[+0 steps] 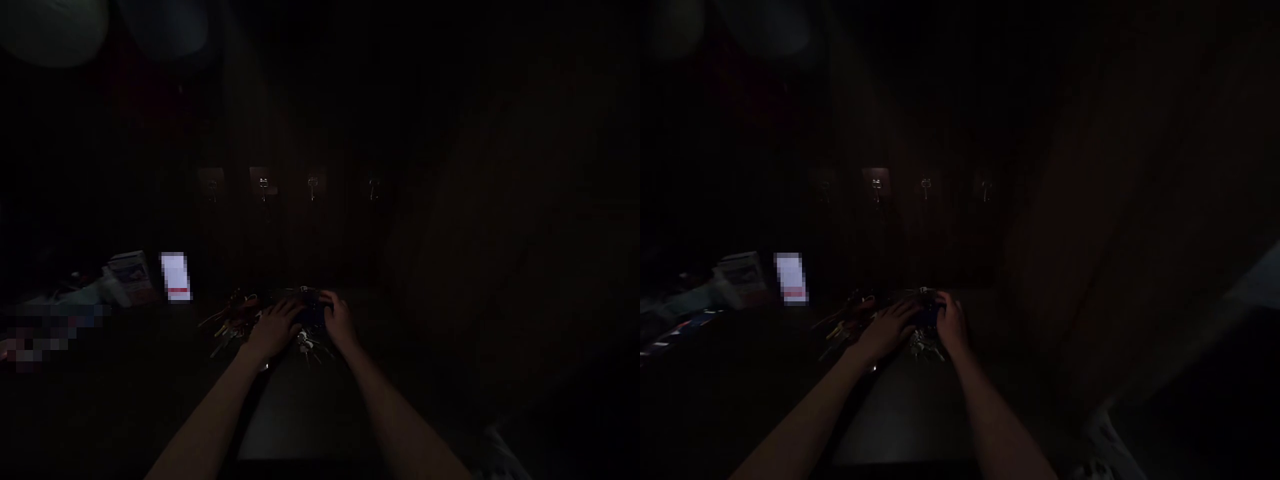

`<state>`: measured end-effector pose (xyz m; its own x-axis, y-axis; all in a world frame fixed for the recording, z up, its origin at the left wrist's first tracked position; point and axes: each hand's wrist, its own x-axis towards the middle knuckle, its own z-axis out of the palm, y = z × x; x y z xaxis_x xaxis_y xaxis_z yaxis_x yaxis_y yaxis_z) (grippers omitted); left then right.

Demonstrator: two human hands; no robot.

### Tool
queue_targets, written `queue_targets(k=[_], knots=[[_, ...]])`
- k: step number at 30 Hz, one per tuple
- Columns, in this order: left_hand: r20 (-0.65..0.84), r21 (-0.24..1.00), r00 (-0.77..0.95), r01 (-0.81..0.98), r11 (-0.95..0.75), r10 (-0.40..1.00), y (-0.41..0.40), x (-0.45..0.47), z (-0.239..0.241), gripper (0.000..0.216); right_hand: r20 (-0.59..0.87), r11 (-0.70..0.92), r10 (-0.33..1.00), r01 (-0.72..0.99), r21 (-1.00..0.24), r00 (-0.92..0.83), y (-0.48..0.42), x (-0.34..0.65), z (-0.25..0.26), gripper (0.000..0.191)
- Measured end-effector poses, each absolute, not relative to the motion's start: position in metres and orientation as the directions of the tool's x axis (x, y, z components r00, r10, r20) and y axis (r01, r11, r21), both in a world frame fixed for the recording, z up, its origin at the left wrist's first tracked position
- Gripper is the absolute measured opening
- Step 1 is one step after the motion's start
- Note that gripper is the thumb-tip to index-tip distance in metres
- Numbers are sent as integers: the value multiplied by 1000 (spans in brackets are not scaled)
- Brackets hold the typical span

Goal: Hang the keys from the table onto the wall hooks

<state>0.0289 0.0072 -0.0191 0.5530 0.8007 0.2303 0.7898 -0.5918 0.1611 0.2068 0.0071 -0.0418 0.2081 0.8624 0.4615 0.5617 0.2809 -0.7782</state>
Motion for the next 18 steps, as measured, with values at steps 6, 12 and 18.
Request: queue_targets(k=[6, 12, 18], knots=[[303, 252, 510, 772, -584, 805, -2, 15, -13, 41, 432, 256, 880, 566, -783, 199, 7, 211, -39, 50], [269, 403, 390, 785, -471, 881, 0, -6, -9, 30, 415, 225, 887, 596, -771, 201, 4, 210, -37, 47], [197, 477, 270, 814, -333, 942, 0, -19, 0, 30, 443, 236, 875, 626, -743, 197, 3, 210, -38, 45]])
